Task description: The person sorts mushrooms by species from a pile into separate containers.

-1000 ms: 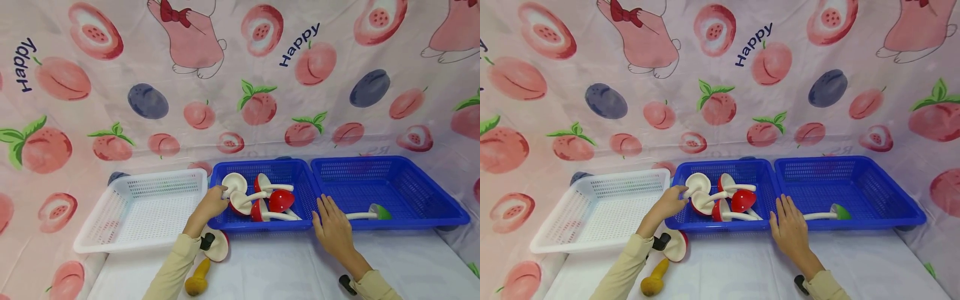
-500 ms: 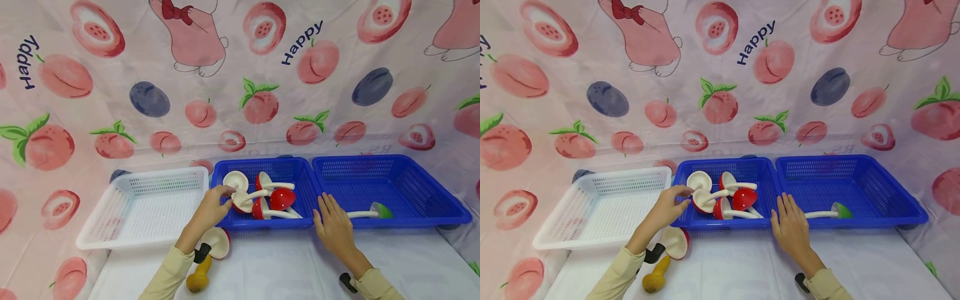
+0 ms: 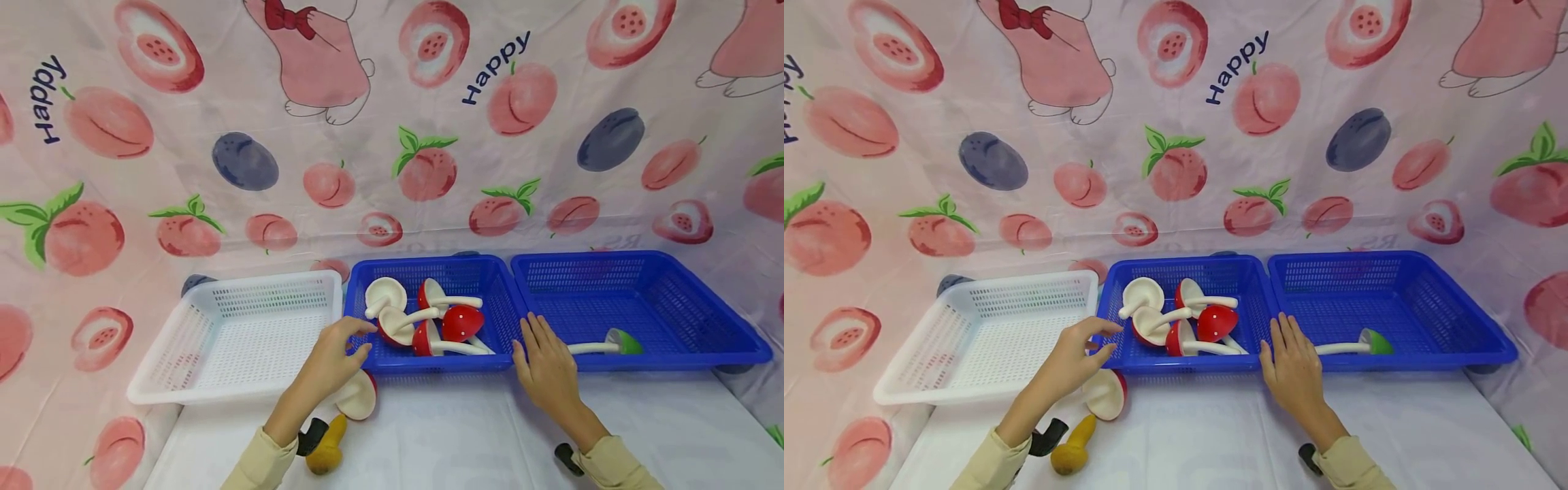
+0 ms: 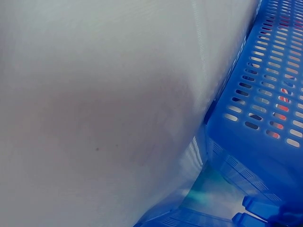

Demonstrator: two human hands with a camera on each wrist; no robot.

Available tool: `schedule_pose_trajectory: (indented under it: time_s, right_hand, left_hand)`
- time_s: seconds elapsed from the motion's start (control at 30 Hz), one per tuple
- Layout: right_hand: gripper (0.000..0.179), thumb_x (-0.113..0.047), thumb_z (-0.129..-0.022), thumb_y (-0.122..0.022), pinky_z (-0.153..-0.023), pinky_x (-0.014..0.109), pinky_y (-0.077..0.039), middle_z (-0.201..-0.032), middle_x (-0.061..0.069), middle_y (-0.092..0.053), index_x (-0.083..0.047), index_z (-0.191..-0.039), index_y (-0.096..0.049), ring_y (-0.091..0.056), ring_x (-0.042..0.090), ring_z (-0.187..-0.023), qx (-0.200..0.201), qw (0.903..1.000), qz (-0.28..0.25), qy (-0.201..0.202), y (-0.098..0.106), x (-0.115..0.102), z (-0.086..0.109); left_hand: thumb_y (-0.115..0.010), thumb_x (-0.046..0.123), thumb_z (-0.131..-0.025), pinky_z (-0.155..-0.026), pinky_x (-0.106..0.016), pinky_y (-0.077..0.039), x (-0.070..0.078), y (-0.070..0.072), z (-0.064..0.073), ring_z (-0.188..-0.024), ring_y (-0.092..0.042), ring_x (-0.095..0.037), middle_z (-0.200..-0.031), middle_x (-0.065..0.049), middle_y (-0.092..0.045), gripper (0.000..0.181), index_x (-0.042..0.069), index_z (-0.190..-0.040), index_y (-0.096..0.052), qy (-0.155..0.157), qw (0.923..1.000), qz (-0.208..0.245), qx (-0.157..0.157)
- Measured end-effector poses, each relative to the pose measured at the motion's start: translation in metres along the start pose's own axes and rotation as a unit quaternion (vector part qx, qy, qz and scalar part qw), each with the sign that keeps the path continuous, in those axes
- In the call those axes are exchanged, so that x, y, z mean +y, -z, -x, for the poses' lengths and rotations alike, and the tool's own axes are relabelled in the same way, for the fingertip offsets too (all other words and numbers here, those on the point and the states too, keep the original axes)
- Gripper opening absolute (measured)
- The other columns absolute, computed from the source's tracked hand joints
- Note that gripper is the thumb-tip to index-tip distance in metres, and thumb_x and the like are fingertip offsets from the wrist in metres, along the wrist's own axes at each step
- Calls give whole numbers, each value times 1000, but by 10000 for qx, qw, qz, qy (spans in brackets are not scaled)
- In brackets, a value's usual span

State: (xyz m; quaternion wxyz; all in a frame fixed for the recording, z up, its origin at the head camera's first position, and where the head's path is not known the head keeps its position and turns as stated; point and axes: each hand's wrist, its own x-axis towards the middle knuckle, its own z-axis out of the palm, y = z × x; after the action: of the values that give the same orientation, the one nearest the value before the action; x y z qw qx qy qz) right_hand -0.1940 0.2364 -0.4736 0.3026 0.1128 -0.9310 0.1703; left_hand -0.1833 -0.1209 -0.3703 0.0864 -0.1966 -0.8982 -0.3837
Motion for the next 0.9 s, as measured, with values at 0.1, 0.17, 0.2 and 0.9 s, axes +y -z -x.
schedule_pose_trajectory:
  time_s: [0.1, 0.17, 0.2, 0.9]
  right_hand:
    - [48, -22, -93, -51, -94, 63, -39, -136, 25, -47, 9, -129, -52, -40, 42, -128, -54, 10000, 13, -32, 0, 0, 0]
    - [48, -22, -92, -51, -94, 63, -39, -136, 25, -47, 9, -129, -51, -40, 42, -128, -62, 10000, 13, -30, 0, 0, -1]
    - [48, -22, -92, -51, -94, 63, -39, -136, 25, -47, 9, -129, -51, -40, 42, -128, -60, 10000, 12, -30, 0, 0, -1]
    - [47, -22, -93, -51, -94, 64, -39, -136, 25, -47, 8, -129, -51, -40, 42, -128, -42, 10000, 42, -66, -1, 0, 0]
  left_hand:
    - [-70, -1, -80, -76, -39, -53, 2, 4, 8, -87, -58, -16, -99, -3, -65, 24, 7, -102, -70, 123, 9999, -76, -78]
    - [-70, 0, -80, -75, -38, -53, 2, 7, 13, -87, -57, -15, -99, -1, -65, 23, 9, -102, -70, 234, 9995, -144, -133]
    - [-70, 0, -80, -75, -38, -53, 1, 8, 16, -87, -57, -15, -98, -1, -65, 23, 9, -102, -70, 277, 9993, -164, -169]
    - [-71, 7, -81, -79, -42, -53, -17, 17, 65, -87, -62, -23, -89, -3, -67, 13, 5, -94, -71, 975, 9864, -840, -1019]
